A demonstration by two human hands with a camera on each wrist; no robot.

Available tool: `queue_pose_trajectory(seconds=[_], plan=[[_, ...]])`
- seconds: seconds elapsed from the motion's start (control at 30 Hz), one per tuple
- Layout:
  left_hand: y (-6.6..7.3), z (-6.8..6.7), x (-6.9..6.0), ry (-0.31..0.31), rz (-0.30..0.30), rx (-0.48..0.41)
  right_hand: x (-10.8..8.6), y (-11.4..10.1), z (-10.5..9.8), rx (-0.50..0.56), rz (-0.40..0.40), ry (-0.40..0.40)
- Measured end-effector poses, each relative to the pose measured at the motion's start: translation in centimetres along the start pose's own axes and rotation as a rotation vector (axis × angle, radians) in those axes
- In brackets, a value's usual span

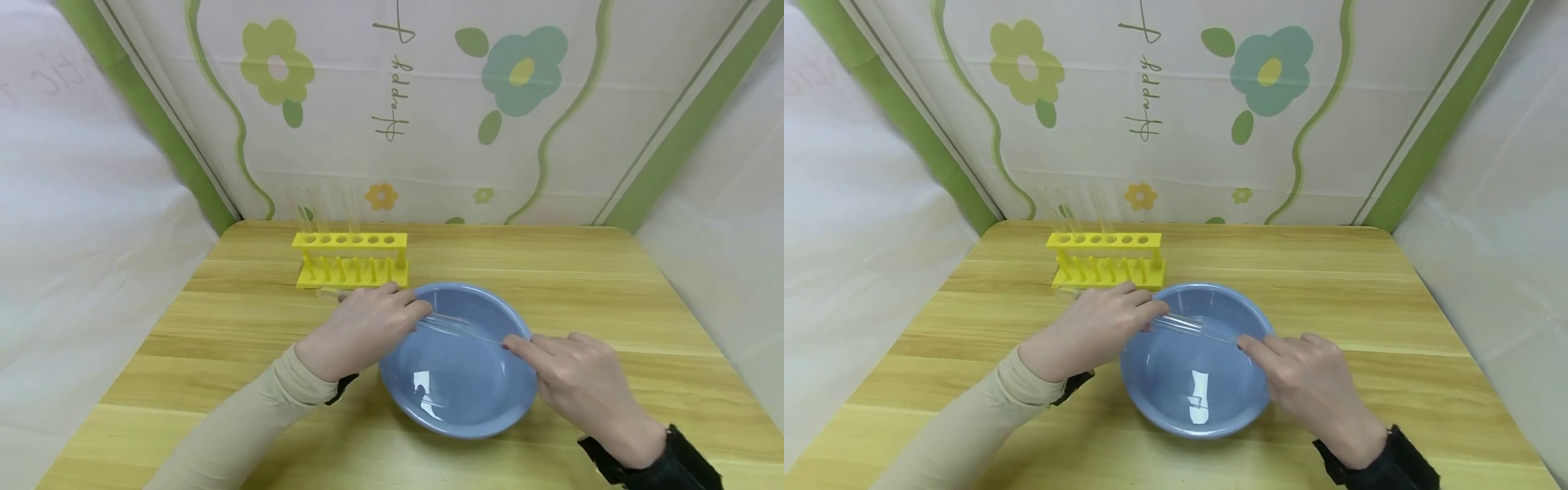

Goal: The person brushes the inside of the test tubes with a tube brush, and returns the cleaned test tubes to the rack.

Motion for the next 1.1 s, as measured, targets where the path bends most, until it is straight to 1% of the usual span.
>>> queue_pose_trajectory(seconds=[0.13,0.27,0.53,0.73,1.1], plan=[[-0.2,0.0,-0.2,-0.002,-0.012,0.000,0.3,-0.2,-0.6,-0.010,-0.022,0.010],[-0.4,0.1,-0.2,-0.019,-0.016,-0.012,0.4,-0.2,-0.9,-0.012,-0.037,0.008],[-0.7,0.5,-0.2,-0.066,-0.025,-0.054,0.0,0.1,-1.3,-0.048,-0.082,0.039],[-1.0,0.7,-0.4,-0.094,-0.035,-0.068,-0.2,0.1,-1.6,-0.062,-0.117,0.067],[-1.3,0.9,-0.5,-0.123,-0.040,-0.098,-0.9,0.5,-1.9,-0.078,-0.155,0.074]])
Point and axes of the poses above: each hand's wrist, its own x-axis towards the middle knuckle, its own z-axis out of the palm, y = z × x, the point moved 7 cm from there along x, towards the middle knuckle, and after that the axes turned 3 degrees about -z, right-handed, at the moved point
